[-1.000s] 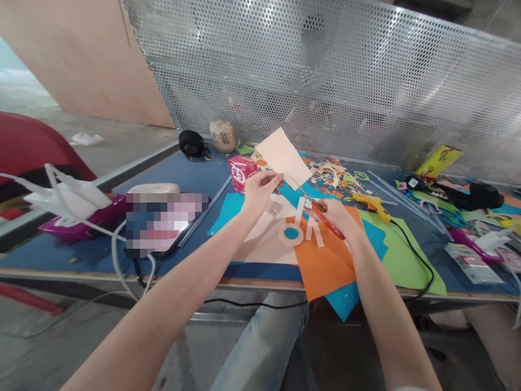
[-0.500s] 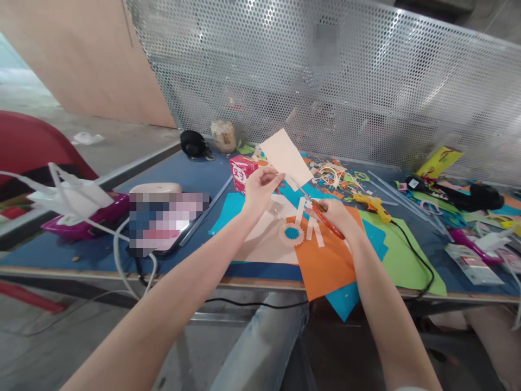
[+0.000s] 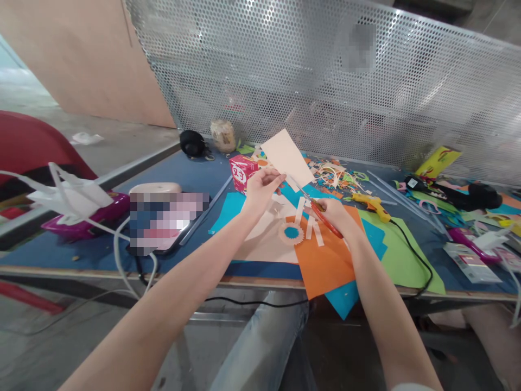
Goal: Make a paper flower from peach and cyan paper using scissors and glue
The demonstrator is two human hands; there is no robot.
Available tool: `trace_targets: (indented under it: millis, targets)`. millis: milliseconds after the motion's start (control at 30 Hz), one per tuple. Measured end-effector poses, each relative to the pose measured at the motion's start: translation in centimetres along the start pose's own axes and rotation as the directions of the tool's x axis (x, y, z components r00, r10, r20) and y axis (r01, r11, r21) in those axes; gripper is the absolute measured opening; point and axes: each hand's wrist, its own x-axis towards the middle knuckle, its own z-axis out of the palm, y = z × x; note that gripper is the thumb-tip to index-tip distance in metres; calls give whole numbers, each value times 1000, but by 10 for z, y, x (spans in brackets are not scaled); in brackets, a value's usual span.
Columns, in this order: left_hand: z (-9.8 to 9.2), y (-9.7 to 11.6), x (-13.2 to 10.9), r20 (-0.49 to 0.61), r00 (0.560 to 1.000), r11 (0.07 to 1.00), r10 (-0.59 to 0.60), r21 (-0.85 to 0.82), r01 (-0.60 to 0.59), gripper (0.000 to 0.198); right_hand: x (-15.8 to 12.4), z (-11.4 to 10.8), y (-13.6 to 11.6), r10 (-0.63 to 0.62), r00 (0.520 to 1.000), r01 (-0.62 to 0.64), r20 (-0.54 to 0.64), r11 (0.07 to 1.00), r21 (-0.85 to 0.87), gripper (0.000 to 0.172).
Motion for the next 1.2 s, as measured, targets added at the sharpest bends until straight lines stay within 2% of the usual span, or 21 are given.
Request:
trace_targets:
  millis: [567, 767, 933, 1200]
  targets:
    - [2, -1, -1, -5, 999, 999, -43, -9, 43, 23, 0, -2, -2, 11, 1000, -11, -10, 996, -84, 40]
    - [3, -2, -3, 2, 999, 998, -45, -33, 45, 20, 1, 0, -1, 9, 1000, -9, 1, 999, -40, 39]
    - [4, -2, -5, 27, 997, 997, -72, -35, 73, 20, 1, 2, -1, 5, 999, -6, -54, 1000, -27, 40]
    - [5, -2, -6, 33, 996, 996, -89, -27, 89, 22, -1, 3, -3, -3, 998, 3, -56, 1000, -10, 44]
